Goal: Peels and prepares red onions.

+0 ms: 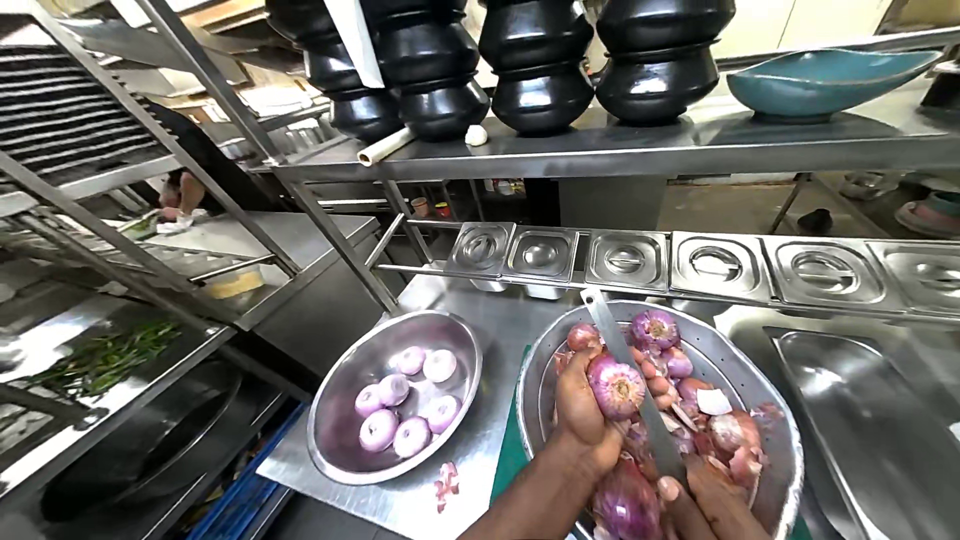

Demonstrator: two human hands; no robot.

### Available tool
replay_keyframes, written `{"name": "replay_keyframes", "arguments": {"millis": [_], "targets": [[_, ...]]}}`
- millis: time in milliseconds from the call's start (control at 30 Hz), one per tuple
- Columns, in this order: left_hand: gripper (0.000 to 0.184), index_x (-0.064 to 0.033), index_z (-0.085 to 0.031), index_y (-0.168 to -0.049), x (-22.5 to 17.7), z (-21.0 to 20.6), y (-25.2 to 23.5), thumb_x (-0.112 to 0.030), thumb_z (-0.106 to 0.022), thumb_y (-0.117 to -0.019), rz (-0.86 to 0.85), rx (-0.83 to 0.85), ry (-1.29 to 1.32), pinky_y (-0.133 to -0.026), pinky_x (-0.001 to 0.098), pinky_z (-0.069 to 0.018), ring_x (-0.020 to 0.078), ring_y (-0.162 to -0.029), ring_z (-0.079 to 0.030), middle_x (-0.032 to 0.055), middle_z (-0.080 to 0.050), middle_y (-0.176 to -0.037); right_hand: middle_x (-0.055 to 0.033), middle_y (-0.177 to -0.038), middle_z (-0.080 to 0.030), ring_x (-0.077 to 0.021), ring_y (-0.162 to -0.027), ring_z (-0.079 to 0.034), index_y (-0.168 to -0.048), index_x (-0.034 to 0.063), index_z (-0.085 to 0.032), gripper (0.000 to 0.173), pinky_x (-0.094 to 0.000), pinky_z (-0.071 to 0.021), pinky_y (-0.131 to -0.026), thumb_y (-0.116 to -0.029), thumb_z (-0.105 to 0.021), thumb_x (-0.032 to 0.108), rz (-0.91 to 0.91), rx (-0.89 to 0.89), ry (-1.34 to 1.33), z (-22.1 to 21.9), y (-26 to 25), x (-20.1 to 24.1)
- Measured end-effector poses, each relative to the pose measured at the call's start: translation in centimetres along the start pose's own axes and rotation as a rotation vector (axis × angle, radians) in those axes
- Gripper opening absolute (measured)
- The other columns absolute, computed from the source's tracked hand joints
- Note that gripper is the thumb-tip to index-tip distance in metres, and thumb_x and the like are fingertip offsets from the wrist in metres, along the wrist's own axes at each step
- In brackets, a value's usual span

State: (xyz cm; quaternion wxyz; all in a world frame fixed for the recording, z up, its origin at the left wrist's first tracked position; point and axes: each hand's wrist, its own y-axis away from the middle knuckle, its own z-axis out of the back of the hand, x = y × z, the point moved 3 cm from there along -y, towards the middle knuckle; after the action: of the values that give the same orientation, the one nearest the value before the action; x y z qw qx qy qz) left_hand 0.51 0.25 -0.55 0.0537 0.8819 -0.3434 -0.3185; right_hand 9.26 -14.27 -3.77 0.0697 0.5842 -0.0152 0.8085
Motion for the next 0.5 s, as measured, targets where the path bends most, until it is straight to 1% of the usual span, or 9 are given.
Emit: {"name": "replay_keyframes", "arguments": {"millis": [100,167,267,333,367,400,500], "targets": [[0.066,-0.0012,-0.062,-0.105,0.5,0.0,-0.1,-0.047,-0.014,-0.1077,0.009,0.041,-0.018,-0.069,0.0466,-0.0610,0.0324,-0.072,-0.070,0.0197,-0.069,-0.084,-0.0063,-0.071,-0.062,-0.0197,-0.055,-0.062,-0.116,-0.0015,-0.056,0.036,-0.0411,-0.0568,-0.053,-0.1114,-0.039,0.030,-0.004,0.011,-0.050,0.1,-0.1,0.1],[0.069,-0.0004,-0.062,-0.104,1.0,-0.1,0.1,-0.047,-0.011,-0.1079,0.021,0.051,-0.041,-0.072,0.0490,-0.0605,0.0334,-0.074,-0.070,0.0203,-0.069,-0.084,-0.0042,-0.070,-0.061,-0.0184,-0.054,-0.062,-0.113,0.0021,-0.055,0.033,-0.0388,-0.0563,-0.051,-0.1116,-0.038,0.031,0.003,0.016,-0.083,0.1,-0.7,0.7],[0.067,-0.0007,-0.062,-0.107,1.1,0.0,0.1,-0.046,-0.013,-0.1086,0.006,0.045,-0.067,-0.076,0.0510,-0.0598,0.0334,-0.075,-0.070,0.0204,-0.068,-0.085,-0.0026,-0.068,-0.060,-0.0169,-0.051,-0.059,-0.110,0.0054,-0.055,0.031,-0.0362,-0.0546,-0.048,-0.1111,-0.038,0.031,-0.007,0.004,-0.139,-0.1,-1.3,1.3],[0.065,-0.0006,-0.062,-0.108,1.2,0.0,0.4,-0.044,-0.013,-0.1096,-0.010,0.043,-0.107,-0.072,0.0461,-0.0603,0.0304,-0.074,-0.070,0.0196,-0.068,-0.086,-0.0018,-0.069,-0.060,-0.0161,-0.051,-0.059,-0.110,0.0057,-0.054,0.029,-0.0352,-0.0542,-0.047,-0.1111,-0.038,0.030,-0.011,-0.010,-0.182,-0.4,-1.4,1.6],[0.064,-0.0005,-0.063,-0.105,1.5,-0.1,0.6,-0.041,-0.013,-0.1096,-0.010,0.030,-0.129,-0.068,0.0413,-0.0598,0.0279,-0.072,-0.069,0.0185,-0.069,-0.084,-0.0010,-0.069,-0.060,-0.0155,-0.050,-0.059,-0.109,0.0063,-0.054,0.028,-0.0346,-0.0547,-0.046,-0.1110,-0.038,0.030,-0.013,-0.022,-0.196,-0.5,-1.6,1.8],[0.064,0.0001,-0.064,-0.104,1.7,-0.2,0.7,-0.040,-0.014,-0.1096,0.003,0.019,-0.127,-0.067,0.0396,-0.0592,0.0273,-0.072,-0.069,0.0185,-0.069,-0.084,-0.0010,-0.069,-0.060,-0.0158,-0.049,-0.059,-0.108,0.0069,-0.054,0.028,-0.0346,-0.0547,-0.045,-0.1108,-0.039,0.030,-0.020,-0.032,-0.214,-0.5,-1.7,2.0],[0.061,-0.0001,-0.064,-0.105,1.8,-0.2,0.9,-0.042,-0.020,-0.1102,0.046,-0.025,-0.094,-0.066,0.0390,-0.0591,0.0272,-0.071,-0.069,0.0186,-0.069,-0.085,-0.0008,-0.068,-0.059,-0.0157,-0.049,-0.058,-0.108,0.0072,-0.054,0.028,-0.0340,-0.0550,-0.044,-0.1111,-0.038,0.030,-0.020,-0.030,-0.230,-0.6,-1.6,1.6]]}}
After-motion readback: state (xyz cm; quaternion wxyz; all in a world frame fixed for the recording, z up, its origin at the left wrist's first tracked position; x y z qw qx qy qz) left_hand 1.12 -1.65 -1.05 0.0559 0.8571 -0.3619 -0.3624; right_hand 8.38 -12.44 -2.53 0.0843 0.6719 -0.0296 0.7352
